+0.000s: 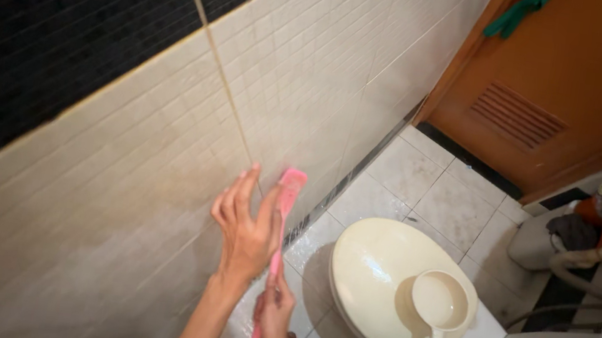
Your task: The person pours water from a small white jug onto the bathroom floor and walls, then scrubs the surfaces with a pink long-handled brush. The person repeatedly wets the floor and lower wall tiles while scrubbing around the toilet base and along the wall.
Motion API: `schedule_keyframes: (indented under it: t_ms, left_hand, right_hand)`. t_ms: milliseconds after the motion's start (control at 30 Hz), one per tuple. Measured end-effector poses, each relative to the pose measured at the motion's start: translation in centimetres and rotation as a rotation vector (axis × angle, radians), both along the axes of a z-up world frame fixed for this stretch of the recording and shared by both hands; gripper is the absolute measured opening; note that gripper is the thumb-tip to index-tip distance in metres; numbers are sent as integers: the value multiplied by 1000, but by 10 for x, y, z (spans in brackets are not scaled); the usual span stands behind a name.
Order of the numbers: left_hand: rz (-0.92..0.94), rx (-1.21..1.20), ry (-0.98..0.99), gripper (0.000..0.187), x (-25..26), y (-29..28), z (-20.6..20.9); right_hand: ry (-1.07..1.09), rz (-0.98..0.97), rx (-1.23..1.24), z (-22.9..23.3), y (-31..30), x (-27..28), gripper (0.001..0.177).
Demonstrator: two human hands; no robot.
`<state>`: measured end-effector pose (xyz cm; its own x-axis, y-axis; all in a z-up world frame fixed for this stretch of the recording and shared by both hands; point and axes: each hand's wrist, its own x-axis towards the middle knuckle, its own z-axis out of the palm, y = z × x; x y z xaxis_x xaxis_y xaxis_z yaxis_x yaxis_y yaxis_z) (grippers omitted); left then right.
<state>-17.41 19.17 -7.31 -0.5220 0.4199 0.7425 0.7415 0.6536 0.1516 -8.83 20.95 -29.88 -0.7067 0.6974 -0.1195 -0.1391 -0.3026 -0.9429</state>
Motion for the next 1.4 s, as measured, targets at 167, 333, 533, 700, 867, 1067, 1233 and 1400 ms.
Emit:
schedule_keyframes:
  t_ms: [167,333,533,700,867,1067,1233,1400]
  left_hand:
    - [-59,-7,-97,38,-6,3,-29]
    - [-113,-6,-110,41,-11,23,-43]
    - [-98,18,-58,35,-35,49,-44]
    - [-70,-21,-91,33,-33,67,-64]
    - [-43,-94,-126,34,-50,88,-87]
    - [59,-178,-65,32,-70,91,-100]
    - [195,-179,-40,29,-57,86,-95]
    - [243,-135,94,30,-57,107,-76]
  right_hand:
    - [-76,-82,-192,31,180,-126,61]
    - [28,-171,-166,78,116,-102,44]
    - [266,11,83,77,37,-27,53]
    - [32,-227,-336,20,230,-171,51]
    - [118,-149,64,-68,106,-98,55]
    - [-119,-58,-853,-172,189,-147,45]
    - [-31,-82,-333,-76,252,-171,26]
    - [166,159,130,110,138,-71,42]
